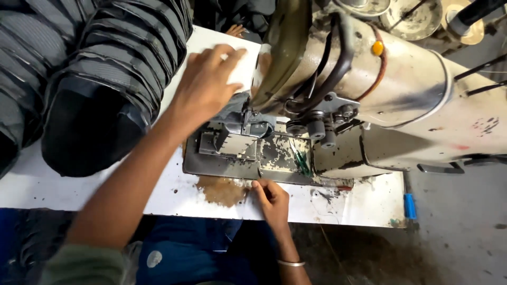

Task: Stitching various grey fabric shoe components using an industrial sewing machine.

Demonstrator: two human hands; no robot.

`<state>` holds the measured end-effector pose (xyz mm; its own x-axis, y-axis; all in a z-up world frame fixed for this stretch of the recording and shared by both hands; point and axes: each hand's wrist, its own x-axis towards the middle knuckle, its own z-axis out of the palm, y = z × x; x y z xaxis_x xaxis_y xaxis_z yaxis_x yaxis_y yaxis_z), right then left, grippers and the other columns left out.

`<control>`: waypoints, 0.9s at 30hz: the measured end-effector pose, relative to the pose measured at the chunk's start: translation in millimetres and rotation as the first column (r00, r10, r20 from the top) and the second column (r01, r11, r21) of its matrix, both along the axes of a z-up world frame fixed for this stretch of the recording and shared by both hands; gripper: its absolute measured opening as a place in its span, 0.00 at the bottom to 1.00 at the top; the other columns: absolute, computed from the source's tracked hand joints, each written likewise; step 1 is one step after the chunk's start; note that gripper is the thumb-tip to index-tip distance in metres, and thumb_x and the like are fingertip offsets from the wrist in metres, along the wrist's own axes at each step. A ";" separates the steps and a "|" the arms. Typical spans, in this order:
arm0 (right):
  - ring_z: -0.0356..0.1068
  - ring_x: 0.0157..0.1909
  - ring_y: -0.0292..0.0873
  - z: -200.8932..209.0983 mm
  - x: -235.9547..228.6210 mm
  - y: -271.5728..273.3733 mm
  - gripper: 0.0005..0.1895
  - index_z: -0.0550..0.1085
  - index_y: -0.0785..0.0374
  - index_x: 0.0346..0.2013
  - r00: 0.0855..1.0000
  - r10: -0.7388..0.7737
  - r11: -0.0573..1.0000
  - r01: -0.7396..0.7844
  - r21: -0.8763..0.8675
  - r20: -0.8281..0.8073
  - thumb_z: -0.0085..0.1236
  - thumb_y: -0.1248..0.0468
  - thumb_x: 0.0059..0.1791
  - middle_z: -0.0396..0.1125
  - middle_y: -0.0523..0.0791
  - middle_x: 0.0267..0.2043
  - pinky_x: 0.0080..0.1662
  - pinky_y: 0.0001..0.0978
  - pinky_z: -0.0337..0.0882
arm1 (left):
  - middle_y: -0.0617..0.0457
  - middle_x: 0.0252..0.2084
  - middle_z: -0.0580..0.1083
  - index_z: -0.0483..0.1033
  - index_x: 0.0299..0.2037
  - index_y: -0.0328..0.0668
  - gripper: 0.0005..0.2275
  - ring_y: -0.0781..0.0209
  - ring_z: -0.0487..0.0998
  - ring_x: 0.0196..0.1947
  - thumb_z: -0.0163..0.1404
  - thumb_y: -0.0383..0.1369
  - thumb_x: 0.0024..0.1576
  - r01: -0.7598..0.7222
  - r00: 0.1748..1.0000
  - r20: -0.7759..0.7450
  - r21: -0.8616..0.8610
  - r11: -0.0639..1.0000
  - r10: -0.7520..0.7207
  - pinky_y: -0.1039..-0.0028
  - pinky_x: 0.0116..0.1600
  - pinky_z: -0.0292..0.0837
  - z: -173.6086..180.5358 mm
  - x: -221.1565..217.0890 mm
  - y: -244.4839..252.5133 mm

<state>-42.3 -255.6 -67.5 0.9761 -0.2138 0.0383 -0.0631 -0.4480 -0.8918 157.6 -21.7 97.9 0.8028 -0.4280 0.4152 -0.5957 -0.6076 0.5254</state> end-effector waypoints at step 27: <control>0.70 0.25 0.40 18.8 1.1 -27.3 0.10 0.78 0.65 0.28 0.909 0.386 0.914 -0.400 0.071 0.155 0.67 0.63 0.49 0.73 0.45 0.27 0.29 0.30 0.67 | 0.46 0.33 0.75 0.77 0.37 0.44 0.06 0.41 0.76 0.30 0.54 0.36 0.58 -0.469 0.882 0.015 0.118 0.876 0.470 0.56 0.36 0.71 -180.4 -163.4 7.1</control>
<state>-41.2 -282.9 -48.8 0.9688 0.1767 0.1741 0.2239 -0.3211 -0.9202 -5.8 -14.6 -82.5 0.9266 -0.0433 0.3736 -0.2186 -0.8704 0.4412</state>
